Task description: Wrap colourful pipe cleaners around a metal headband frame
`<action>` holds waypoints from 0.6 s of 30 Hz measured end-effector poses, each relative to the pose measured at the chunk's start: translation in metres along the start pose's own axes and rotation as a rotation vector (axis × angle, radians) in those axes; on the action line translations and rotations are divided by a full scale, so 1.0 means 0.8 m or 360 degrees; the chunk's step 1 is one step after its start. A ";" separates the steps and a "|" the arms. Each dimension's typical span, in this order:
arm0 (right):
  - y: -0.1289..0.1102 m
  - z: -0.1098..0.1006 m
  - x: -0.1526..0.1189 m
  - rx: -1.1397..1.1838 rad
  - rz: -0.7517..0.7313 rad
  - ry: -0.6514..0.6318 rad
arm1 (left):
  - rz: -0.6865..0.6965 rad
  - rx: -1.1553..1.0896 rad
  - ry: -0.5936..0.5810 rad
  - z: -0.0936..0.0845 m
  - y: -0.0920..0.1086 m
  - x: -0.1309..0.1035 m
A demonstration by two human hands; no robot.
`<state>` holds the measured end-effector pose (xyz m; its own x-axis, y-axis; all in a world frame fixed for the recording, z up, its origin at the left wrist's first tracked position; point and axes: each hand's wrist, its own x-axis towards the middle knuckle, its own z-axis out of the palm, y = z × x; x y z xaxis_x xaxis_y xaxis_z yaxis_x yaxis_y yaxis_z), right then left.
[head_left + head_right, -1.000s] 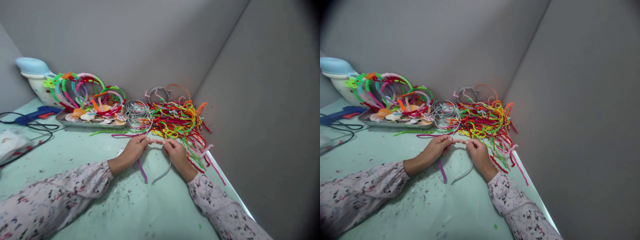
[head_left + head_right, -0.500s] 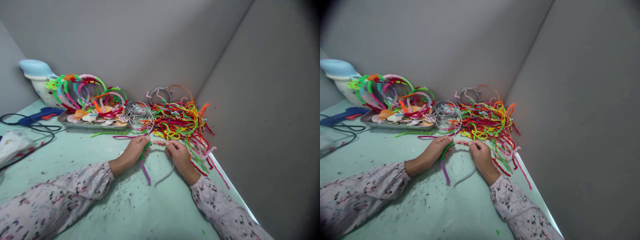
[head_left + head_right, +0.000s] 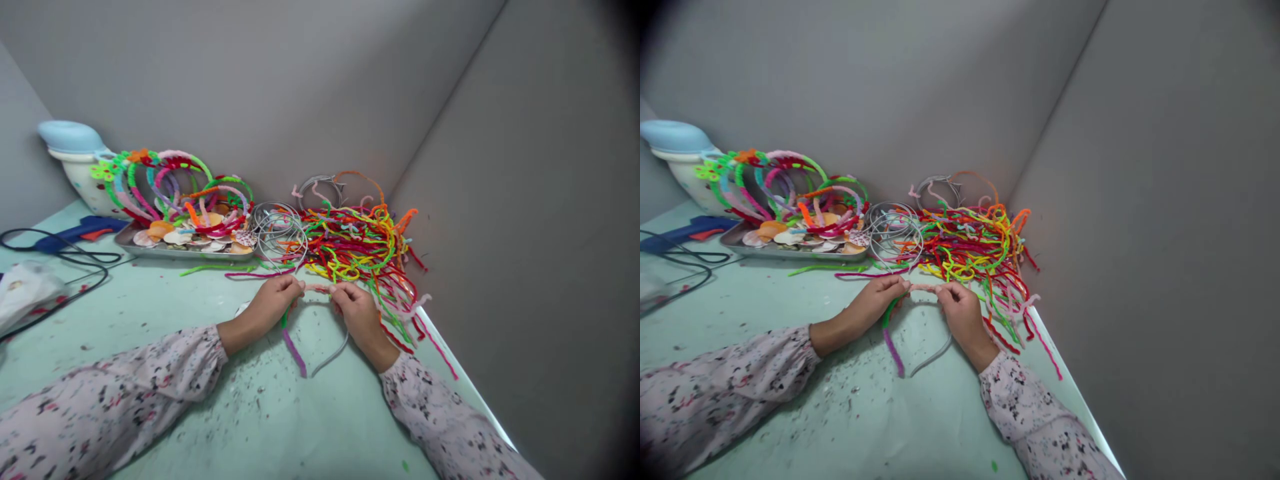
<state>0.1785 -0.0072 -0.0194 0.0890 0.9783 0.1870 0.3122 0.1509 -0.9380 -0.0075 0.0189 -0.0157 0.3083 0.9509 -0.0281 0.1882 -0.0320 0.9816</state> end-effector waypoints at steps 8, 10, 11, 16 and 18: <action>-0.005 0.001 0.001 -0.0012 -0.0020 -0.0080 | 0.0068 0.0090 -0.0047 0.000 -0.001 0.001; -0.005 0.001 0.001 -0.0055 -0.0001 -0.0069 | 0.0069 0.0104 -0.0053 0.000 0.000 0.000; -0.004 0.001 0.001 -0.0070 0.0003 -0.0061 | 0.0063 0.0113 -0.0052 -0.001 0.000 0.000; -0.003 0.001 0.001 -0.0069 0.0006 -0.0059 | 0.0050 0.0120 -0.0041 -0.001 0.004 -0.001; -0.004 0.001 0.001 -0.0070 0.0006 -0.0055 | 0.0032 0.0087 -0.0047 0.000 0.005 -0.001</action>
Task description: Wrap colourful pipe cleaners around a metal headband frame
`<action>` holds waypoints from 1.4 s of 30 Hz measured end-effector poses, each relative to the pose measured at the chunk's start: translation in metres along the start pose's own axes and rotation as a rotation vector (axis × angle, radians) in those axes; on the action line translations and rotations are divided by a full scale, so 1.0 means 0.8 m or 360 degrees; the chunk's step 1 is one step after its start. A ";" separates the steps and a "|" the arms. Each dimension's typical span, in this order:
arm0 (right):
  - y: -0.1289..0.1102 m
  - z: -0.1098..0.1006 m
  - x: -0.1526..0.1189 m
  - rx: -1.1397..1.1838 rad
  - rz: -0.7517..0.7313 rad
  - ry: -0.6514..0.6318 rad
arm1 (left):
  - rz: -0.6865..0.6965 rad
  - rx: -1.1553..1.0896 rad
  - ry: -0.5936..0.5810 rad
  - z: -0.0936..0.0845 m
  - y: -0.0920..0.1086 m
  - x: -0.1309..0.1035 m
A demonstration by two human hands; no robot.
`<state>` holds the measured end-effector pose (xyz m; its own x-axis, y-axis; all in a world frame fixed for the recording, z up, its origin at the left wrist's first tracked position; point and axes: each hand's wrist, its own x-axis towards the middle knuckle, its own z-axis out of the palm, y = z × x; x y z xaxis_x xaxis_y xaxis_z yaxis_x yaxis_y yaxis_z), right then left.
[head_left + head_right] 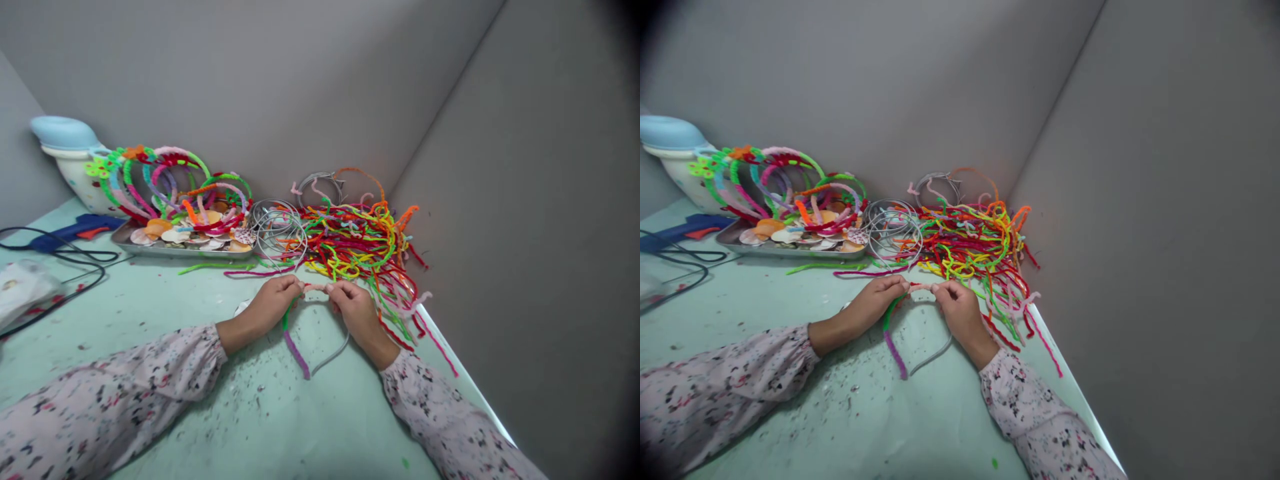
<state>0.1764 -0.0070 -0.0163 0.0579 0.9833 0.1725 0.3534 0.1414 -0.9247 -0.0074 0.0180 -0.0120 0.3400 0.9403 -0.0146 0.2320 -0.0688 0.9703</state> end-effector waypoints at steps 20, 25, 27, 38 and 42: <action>0.003 0.000 0.002 -0.0021 0.0009 -0.0004 | -0.0016 -0.0035 -0.0019 0.002 0.004 0.000; 0.003 0.002 0.003 -0.0050 0.0023 0.0022 | 0.0004 0.0023 -0.0013 0.002 0.002 0.000; 0.003 0.002 0.003 -0.0050 0.0025 0.0025 | 0.0024 0.0053 -0.0008 0.002 0.001 0.000; 0.002 -0.001 0.001 0.0253 0.0117 -0.0061 | -0.0026 -0.0056 0.0029 0.004 -0.002 0.000; 0.004 -0.002 0.002 0.0223 0.0077 -0.0057 | -0.0067 -0.0087 0.0049 0.004 0.000 0.000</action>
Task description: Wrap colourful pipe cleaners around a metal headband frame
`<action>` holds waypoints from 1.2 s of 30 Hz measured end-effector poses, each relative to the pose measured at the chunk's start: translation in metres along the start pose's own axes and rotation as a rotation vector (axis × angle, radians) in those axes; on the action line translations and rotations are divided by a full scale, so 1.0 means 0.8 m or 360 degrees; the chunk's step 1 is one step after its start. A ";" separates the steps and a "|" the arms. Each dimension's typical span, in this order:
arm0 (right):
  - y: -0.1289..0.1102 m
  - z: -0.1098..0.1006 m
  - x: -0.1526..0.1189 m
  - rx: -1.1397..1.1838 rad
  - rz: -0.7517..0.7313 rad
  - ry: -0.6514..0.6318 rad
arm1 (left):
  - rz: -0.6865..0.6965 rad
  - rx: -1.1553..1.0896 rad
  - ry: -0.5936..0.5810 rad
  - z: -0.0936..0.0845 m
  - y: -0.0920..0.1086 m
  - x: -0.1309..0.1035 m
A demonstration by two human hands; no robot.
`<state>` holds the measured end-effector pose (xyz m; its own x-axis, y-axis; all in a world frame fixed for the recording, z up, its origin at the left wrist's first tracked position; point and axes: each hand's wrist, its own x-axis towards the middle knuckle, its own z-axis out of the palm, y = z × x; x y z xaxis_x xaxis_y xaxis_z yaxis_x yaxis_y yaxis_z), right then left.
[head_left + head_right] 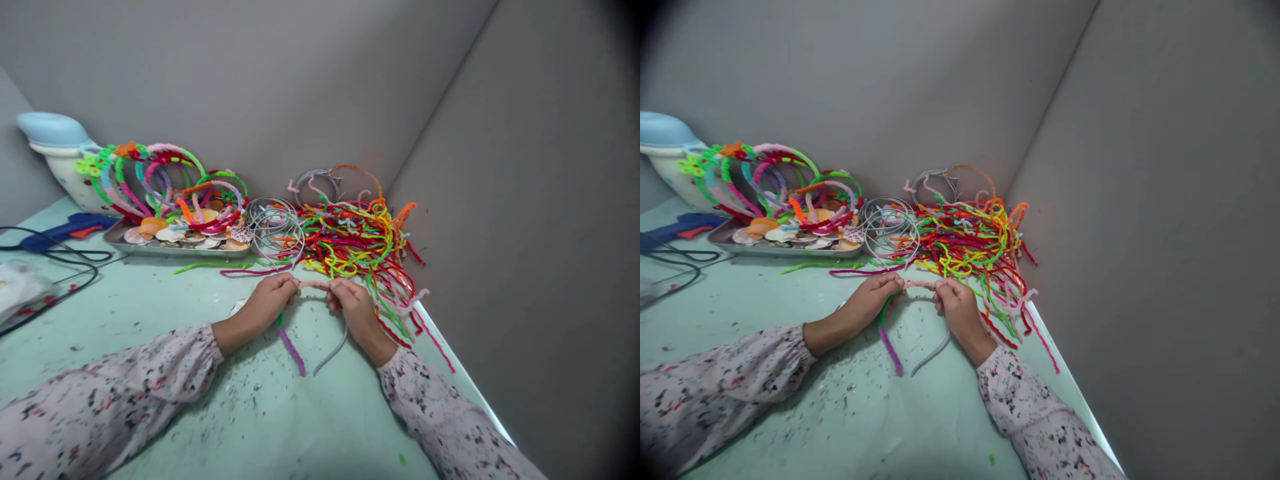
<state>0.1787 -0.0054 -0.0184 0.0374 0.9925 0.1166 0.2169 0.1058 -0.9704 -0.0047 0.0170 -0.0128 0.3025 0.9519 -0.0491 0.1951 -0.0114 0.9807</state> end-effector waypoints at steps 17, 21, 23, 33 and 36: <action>-0.004 0.000 0.001 -0.0122 -0.0024 0.0074 | 0.0080 0.0032 -0.0027 -0.002 -0.004 0.002; -0.005 0.001 0.001 -0.0115 -0.0031 0.0051 | 0.0071 0.0079 -0.0025 -0.002 -0.005 0.002; -0.006 0.001 0.001 -0.0095 -0.0014 0.0045 | 0.0060 0.0077 -0.0032 -0.002 -0.004 0.001; -0.003 0.000 -0.003 0.0062 -0.0049 -0.0284 | 0.0099 0.0099 -0.0072 0.000 0.004 -0.004; -0.001 -0.001 -0.004 0.0089 -0.0063 -0.0304 | 0.0057 0.0063 -0.0043 0.000 0.004 -0.003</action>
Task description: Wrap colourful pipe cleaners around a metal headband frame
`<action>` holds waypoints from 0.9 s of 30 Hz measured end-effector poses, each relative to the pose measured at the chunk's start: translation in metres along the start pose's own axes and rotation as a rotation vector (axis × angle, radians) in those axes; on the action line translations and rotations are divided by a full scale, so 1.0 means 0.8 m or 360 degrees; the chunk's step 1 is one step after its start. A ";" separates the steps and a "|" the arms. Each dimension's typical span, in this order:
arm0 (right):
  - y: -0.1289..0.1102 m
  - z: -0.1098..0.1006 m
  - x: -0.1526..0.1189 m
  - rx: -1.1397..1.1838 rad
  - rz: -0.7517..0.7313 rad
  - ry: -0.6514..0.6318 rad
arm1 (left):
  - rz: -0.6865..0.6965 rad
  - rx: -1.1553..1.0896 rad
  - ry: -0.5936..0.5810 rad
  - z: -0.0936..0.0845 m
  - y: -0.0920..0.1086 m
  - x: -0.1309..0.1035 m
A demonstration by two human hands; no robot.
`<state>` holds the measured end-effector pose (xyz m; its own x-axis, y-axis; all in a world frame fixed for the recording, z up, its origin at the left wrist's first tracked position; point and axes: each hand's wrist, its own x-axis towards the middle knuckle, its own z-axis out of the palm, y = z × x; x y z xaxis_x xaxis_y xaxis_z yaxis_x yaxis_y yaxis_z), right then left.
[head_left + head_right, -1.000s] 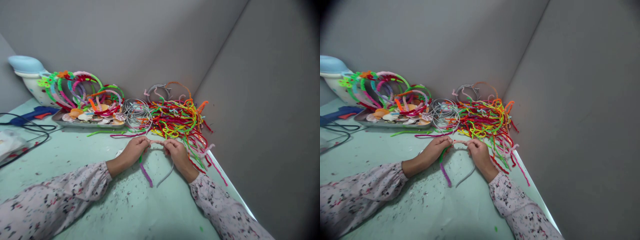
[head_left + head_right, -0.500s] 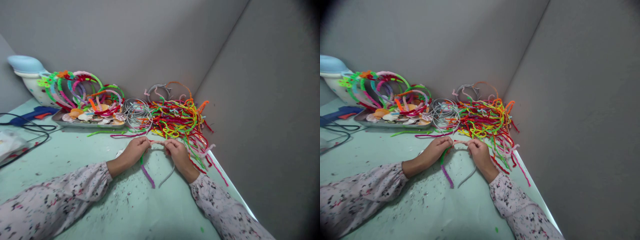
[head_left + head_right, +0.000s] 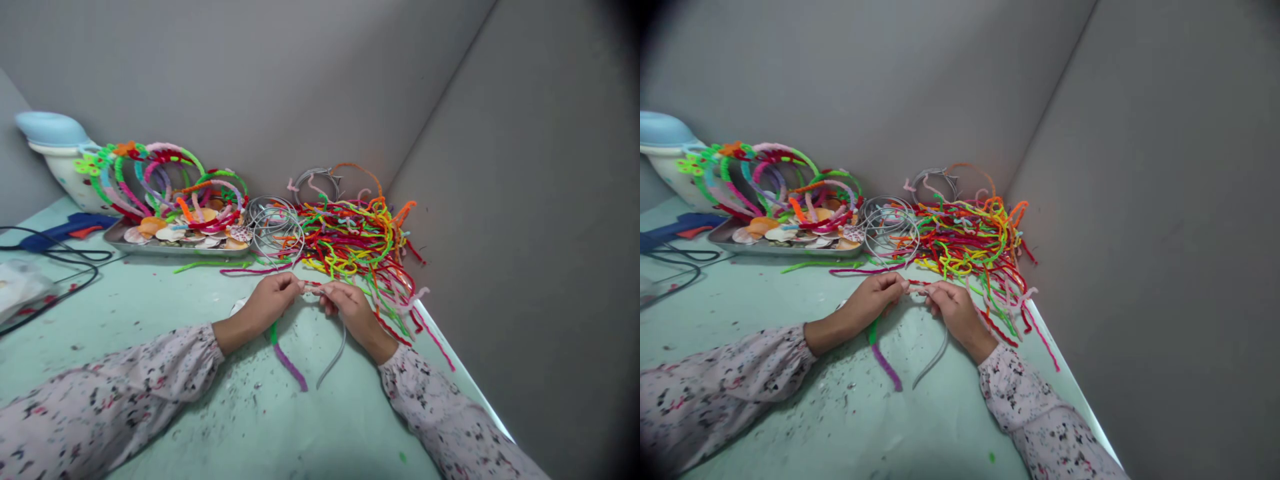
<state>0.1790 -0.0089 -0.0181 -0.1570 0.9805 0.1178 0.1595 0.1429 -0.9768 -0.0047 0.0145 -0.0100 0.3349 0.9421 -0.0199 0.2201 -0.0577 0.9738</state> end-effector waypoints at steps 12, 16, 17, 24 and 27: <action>-0.003 0.001 -0.002 -0.0042 0.0008 -0.0012 | 0.0071 -0.0003 -0.0068 -0.001 0.002 -0.002; -0.004 0.000 -0.003 -0.0081 -0.0036 0.0014 | 0.0048 -0.0043 -0.0027 -0.002 -0.005 0.001; -0.005 0.000 -0.003 -0.0083 -0.0041 0.0018 | 0.0046 -0.0074 -0.0010 -0.002 -0.007 0.002; -0.005 -0.001 -0.003 -0.0134 -0.0019 0.0016 | 0.0076 -0.0221 0.0002 -0.005 -0.004 0.002; -0.006 0.000 -0.002 -0.0148 -0.0024 0.0002 | 0.0095 -0.0184 -0.0046 -0.006 -0.001 0.001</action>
<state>0.1785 -0.0114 -0.0139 -0.1588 0.9784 0.1325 0.2468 0.1693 -0.9542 -0.0092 0.0165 -0.0099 0.3707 0.9281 0.0338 0.0924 -0.0730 0.9930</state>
